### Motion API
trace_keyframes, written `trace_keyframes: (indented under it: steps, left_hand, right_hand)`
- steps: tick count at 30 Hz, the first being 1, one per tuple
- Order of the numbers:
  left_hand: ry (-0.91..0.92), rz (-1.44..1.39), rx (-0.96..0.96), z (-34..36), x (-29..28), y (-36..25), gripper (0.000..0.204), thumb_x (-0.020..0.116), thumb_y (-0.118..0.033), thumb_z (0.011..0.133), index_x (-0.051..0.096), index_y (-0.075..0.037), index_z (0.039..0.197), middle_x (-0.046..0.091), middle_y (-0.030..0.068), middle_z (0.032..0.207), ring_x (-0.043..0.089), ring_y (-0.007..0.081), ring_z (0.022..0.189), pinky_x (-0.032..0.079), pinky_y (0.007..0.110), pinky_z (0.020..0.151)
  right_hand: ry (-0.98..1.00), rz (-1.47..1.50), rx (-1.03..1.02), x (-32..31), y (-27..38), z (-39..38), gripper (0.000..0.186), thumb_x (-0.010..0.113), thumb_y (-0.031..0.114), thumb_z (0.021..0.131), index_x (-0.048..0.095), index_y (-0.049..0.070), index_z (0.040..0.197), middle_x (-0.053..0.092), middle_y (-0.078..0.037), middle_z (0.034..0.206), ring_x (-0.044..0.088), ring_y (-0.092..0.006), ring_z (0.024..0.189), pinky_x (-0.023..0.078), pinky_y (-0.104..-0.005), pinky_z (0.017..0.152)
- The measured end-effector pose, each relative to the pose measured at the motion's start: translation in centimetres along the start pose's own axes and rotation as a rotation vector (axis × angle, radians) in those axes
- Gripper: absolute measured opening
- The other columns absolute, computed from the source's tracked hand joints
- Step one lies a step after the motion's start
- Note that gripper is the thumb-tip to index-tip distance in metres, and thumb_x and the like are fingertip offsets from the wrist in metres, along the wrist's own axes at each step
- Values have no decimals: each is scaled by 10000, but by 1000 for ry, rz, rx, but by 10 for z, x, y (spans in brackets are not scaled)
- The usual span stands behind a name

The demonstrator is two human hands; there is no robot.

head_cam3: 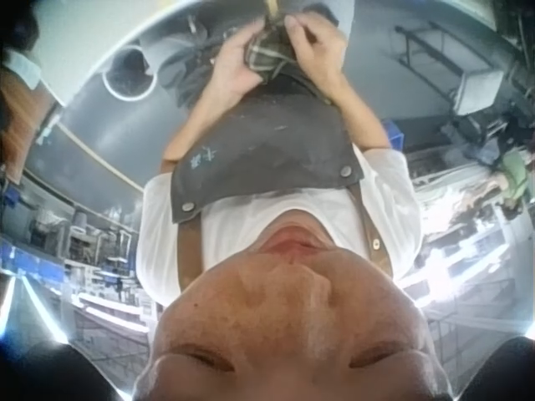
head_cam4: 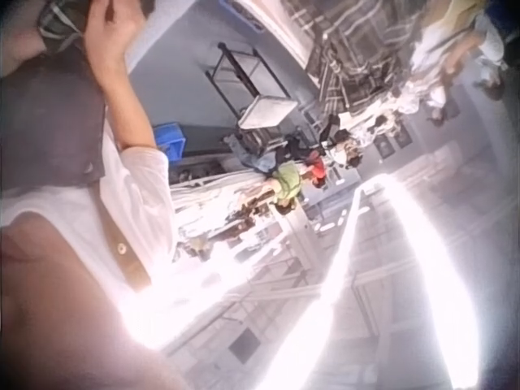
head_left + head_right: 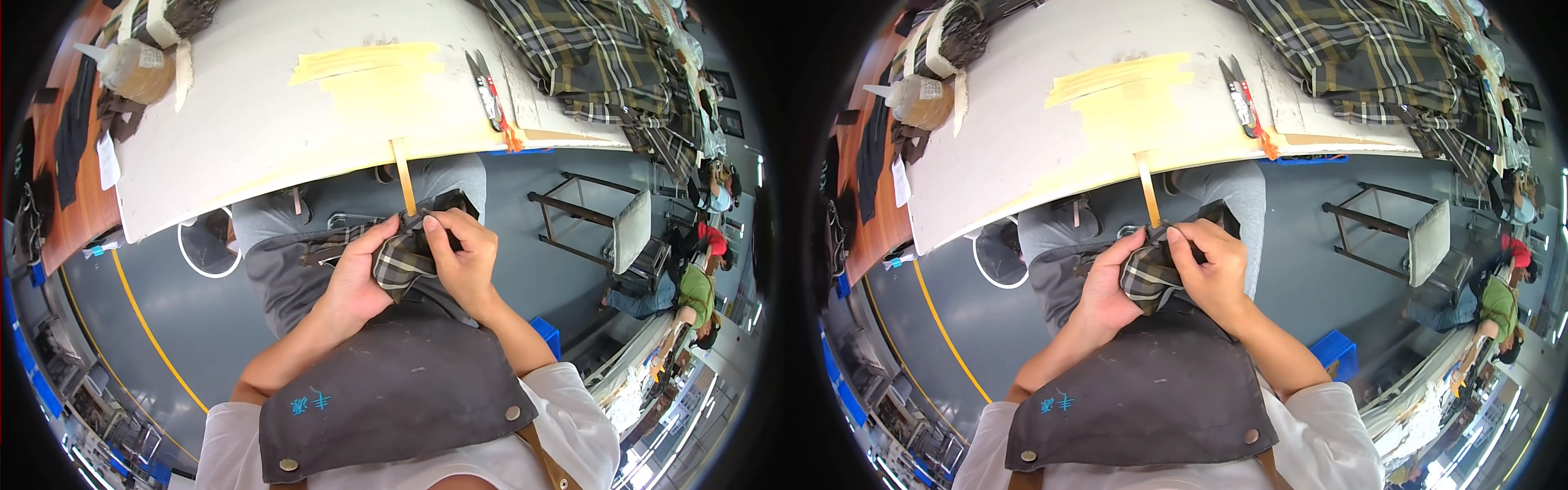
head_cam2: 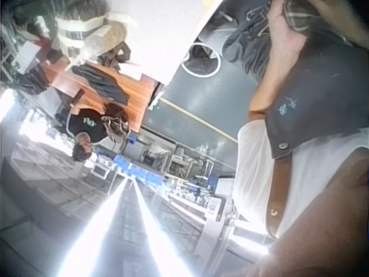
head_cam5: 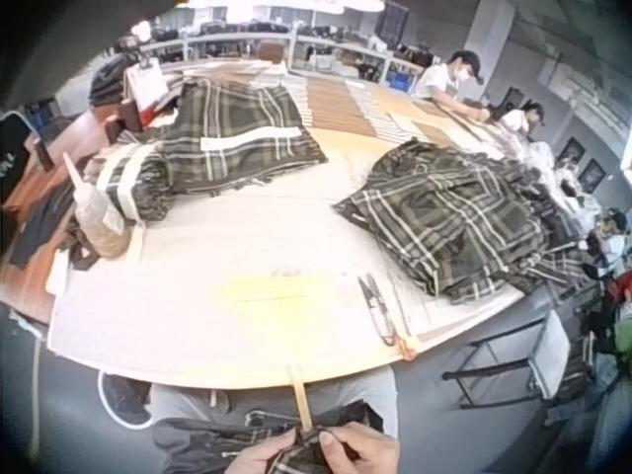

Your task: Manually sewing or finishing the edges of a plaid textile and leather bag.

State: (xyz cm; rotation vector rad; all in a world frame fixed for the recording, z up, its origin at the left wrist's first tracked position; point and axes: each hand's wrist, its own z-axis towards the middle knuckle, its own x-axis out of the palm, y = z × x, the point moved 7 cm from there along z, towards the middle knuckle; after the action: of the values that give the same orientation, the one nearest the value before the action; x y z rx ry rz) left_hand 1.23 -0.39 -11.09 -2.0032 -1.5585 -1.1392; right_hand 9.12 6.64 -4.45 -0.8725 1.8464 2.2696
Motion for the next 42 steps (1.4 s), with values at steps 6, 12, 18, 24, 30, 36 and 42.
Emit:
trace_keyframes:
  steps: [6,12,18,24,30,36,42]
  left_hand:
    - [26,-3,13,7,-7,3,193,519,-202,905,576,-48,1008,634,57,949,621,160,828,507,308,738]
    - [67,-18,57,13,-5,-4,209,513,-210,910,574,-29,995,633,72,939,621,177,834,507,322,744]
    - [-22,-1,81,16,-4,-1,166,525,-178,901,579,-32,957,637,76,892,625,177,796,519,320,712]
    - [39,-7,63,17,-6,-9,180,522,-193,899,576,-30,952,640,77,879,631,189,783,526,334,711]
    - [68,71,54,20,-5,-6,192,561,-181,874,585,-25,983,641,83,922,633,193,817,525,328,730]
    - [41,104,89,22,-11,-6,179,566,-188,881,579,-39,979,633,68,901,623,170,797,519,318,719]
    - [65,10,140,27,-6,-1,144,550,-195,896,574,-62,948,630,44,862,619,154,768,517,303,694]
  right_hand:
    - [-61,6,15,-5,-4,-2,42,618,11,801,632,-26,788,551,-74,619,497,-129,517,373,-251,466]
    - [-20,-9,98,-1,-5,2,71,611,37,813,633,-28,791,567,-82,615,515,-129,525,390,-249,478]
    - [-47,-33,121,-4,-6,1,79,613,38,812,633,-33,784,592,-97,637,531,-127,531,403,-248,486]
    - [-77,-1,93,0,-4,5,82,623,43,803,632,-29,764,591,-95,623,522,-127,514,398,-253,472]
    - [-84,-79,121,-7,-9,4,113,624,66,817,637,-39,776,557,-38,571,461,-59,507,361,-225,461]
    - [-75,-98,30,-1,-2,4,101,615,56,819,632,-36,783,550,-51,579,464,-74,509,364,-236,468]
    - [-78,-73,4,-4,2,4,89,609,49,823,627,-33,793,535,-53,595,453,-90,524,357,-244,480]
